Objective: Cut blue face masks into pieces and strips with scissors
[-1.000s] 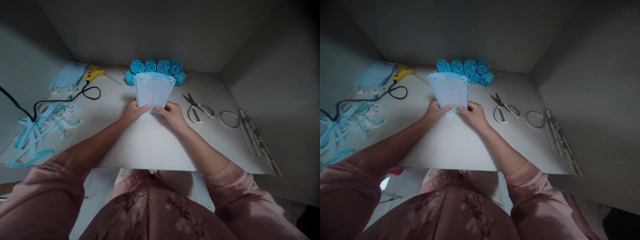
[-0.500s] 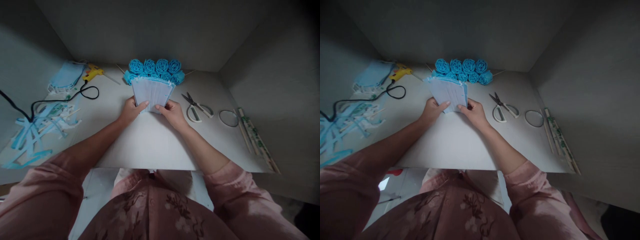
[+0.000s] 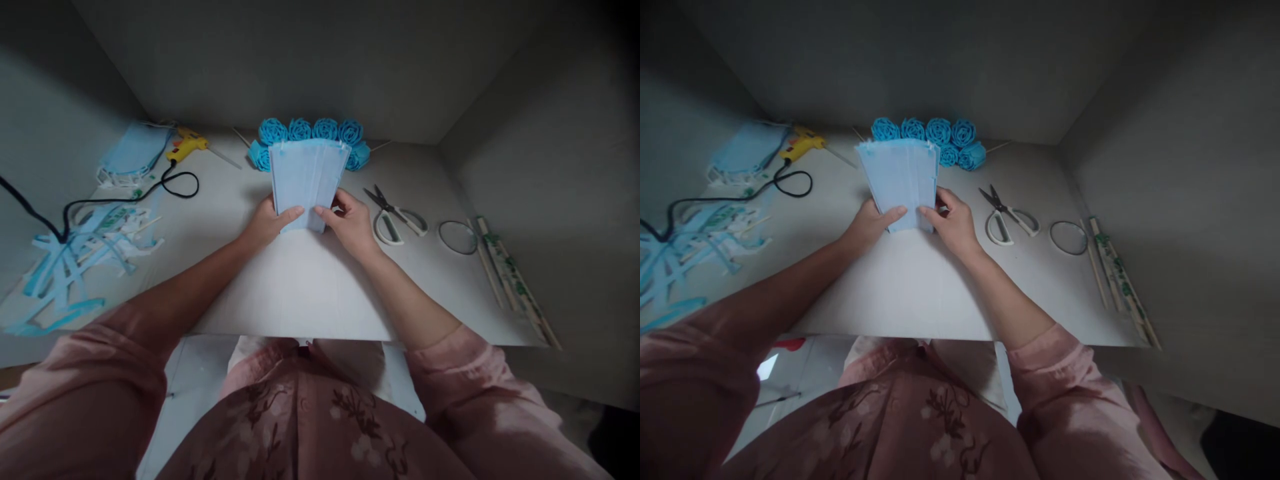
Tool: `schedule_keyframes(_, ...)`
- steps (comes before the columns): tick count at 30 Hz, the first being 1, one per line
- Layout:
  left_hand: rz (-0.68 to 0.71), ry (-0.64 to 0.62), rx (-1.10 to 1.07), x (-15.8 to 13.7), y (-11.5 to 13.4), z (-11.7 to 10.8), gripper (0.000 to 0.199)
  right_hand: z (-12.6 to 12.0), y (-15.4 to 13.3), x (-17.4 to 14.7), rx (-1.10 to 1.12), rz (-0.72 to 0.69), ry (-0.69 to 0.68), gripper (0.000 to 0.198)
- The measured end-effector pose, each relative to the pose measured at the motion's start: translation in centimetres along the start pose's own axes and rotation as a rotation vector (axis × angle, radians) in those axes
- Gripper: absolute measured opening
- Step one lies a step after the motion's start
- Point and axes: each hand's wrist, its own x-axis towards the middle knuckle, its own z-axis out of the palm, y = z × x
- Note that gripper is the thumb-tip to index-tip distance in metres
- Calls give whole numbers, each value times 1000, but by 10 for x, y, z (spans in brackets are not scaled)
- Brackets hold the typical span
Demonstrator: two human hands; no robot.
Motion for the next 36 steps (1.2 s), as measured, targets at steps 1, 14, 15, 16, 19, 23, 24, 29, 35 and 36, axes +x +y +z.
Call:
schedule_keyframes(1, -3, -4, 13, -1, 1, 0, 59, 0, 1, 0, 7, -1, -3, 31)
schedule_keyframes(14, -26, 70, 109, -2, 3, 1, 48, -2, -2, -3, -11, -40, 8, 22)
schedule_keyframes(15, -10, 81, 128, -3, 6, 1, 45, -2, -3, -3, -7, -51, 10, 23)
schedule_keyframes(16, 4, 89, 147, -4, 7, 1, 43, -2, -4, -3, -5, -61, 8, 23)
schedule_keyframes(19, 12, 97, 159, -3, 8, 0, 40, -2, -6, -3, -17, -62, -12, 22)
schedule_keyframes(23, 39, 97, 109, 2, 0, -1, 46, -3, -7, -2, -32, -33, -12, 25)
schedule_keyframes(24, 48, 94, 100, 3, -1, -2, 46, -4, -7, -1, -36, -31, -3, 26)
schedule_keyframes(29, 40, 88, 81, 2, 0, -1, 47, -9, -9, 2, -43, -61, 51, 36)
schedule_keyframes(35, 33, 90, 60, 2, 2, -1, 50, -9, -4, 5, 44, -79, 119, 51)
schedule_keyframes(36, 31, 91, 61, 2, 1, -1, 50, -9, -3, 5, 70, -79, 110, 52)
